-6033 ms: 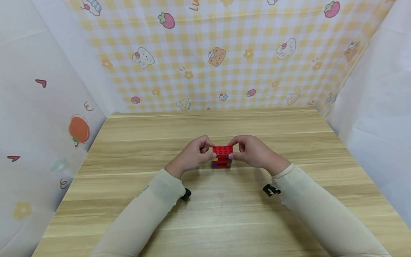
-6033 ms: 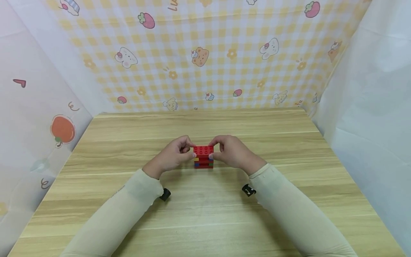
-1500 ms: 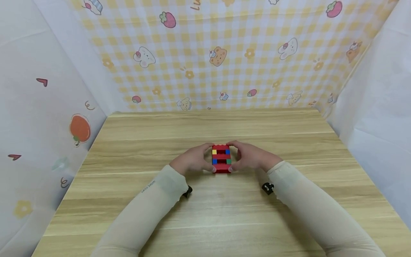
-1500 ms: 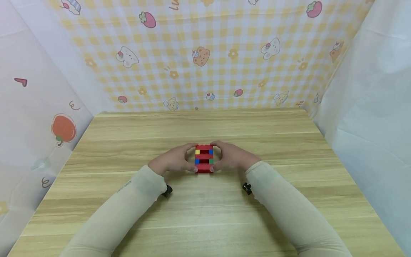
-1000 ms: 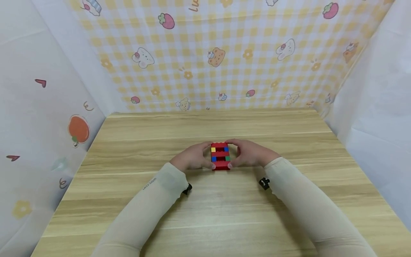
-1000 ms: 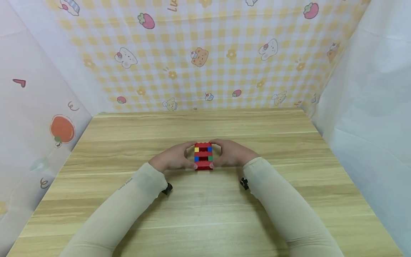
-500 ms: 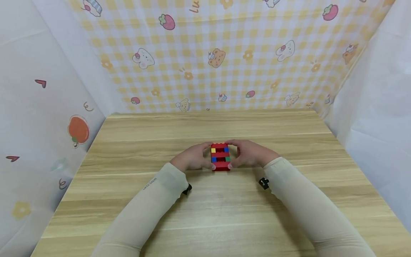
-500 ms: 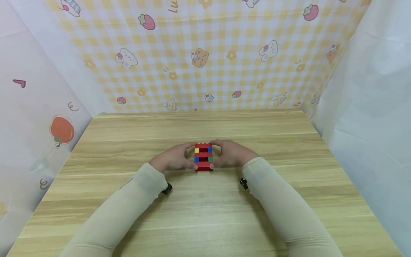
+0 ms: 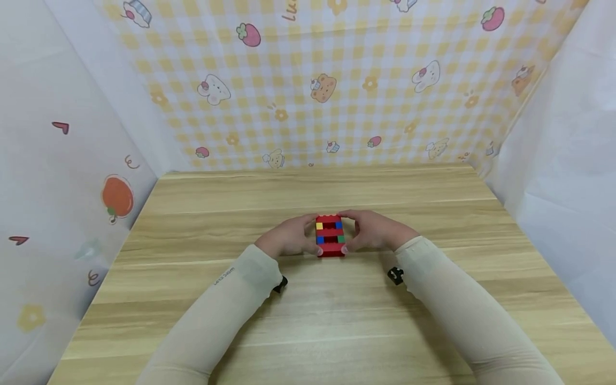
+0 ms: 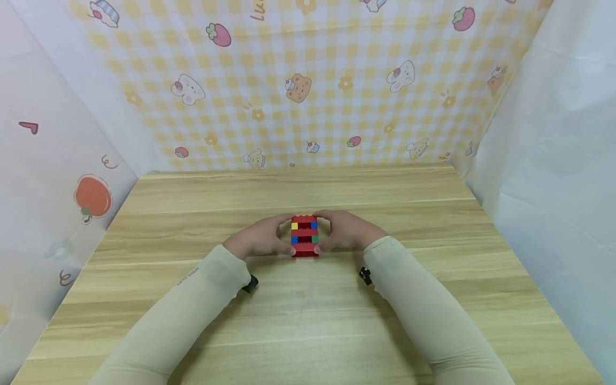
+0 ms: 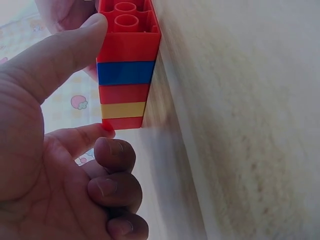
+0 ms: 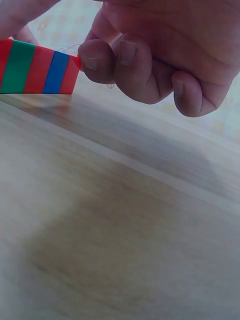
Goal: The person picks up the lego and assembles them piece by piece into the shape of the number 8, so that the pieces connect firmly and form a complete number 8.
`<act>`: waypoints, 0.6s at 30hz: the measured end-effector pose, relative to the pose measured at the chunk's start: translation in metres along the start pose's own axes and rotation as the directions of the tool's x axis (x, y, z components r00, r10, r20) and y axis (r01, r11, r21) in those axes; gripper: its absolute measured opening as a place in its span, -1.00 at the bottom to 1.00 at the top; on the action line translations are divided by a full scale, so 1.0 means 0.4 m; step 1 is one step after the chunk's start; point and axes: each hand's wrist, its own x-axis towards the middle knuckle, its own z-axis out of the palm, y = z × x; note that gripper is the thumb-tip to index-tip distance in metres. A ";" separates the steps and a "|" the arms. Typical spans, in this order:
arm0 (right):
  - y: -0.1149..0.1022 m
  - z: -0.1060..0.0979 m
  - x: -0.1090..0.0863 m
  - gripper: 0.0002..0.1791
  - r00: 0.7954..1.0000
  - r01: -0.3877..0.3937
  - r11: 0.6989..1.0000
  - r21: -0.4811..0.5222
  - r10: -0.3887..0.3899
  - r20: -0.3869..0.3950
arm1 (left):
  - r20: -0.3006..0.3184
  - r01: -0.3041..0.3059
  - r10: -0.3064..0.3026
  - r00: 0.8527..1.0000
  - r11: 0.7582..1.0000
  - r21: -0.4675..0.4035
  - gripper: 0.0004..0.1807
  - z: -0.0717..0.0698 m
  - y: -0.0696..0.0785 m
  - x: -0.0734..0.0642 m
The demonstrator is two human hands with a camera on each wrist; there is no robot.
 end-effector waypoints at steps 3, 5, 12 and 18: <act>-0.004 0.000 0.000 0.08 1.000 0.005 1.000 -0.002 -0.005 -0.002 | -0.002 0.009 -0.009 1.000 1.000 0.003 0.07 -0.002 0.000 0.000; -0.008 0.000 0.000 0.09 1.000 0.004 1.000 0.001 -0.004 0.000 | -0.003 0.020 -0.020 1.000 1.000 -0.001 0.07 -0.004 0.001 -0.002; -0.011 0.002 0.007 0.09 1.000 -0.004 1.000 -0.001 0.004 0.006 | -0.006 0.033 -0.033 0.999 0.999 -0.017 0.08 -0.011 0.003 -0.006; -0.009 -0.002 0.007 0.16 1.000 -0.011 1.000 -0.019 0.011 0.013 | -0.011 0.015 -0.015 1.000 1.000 -0.002 0.18 -0.030 -0.007 -0.014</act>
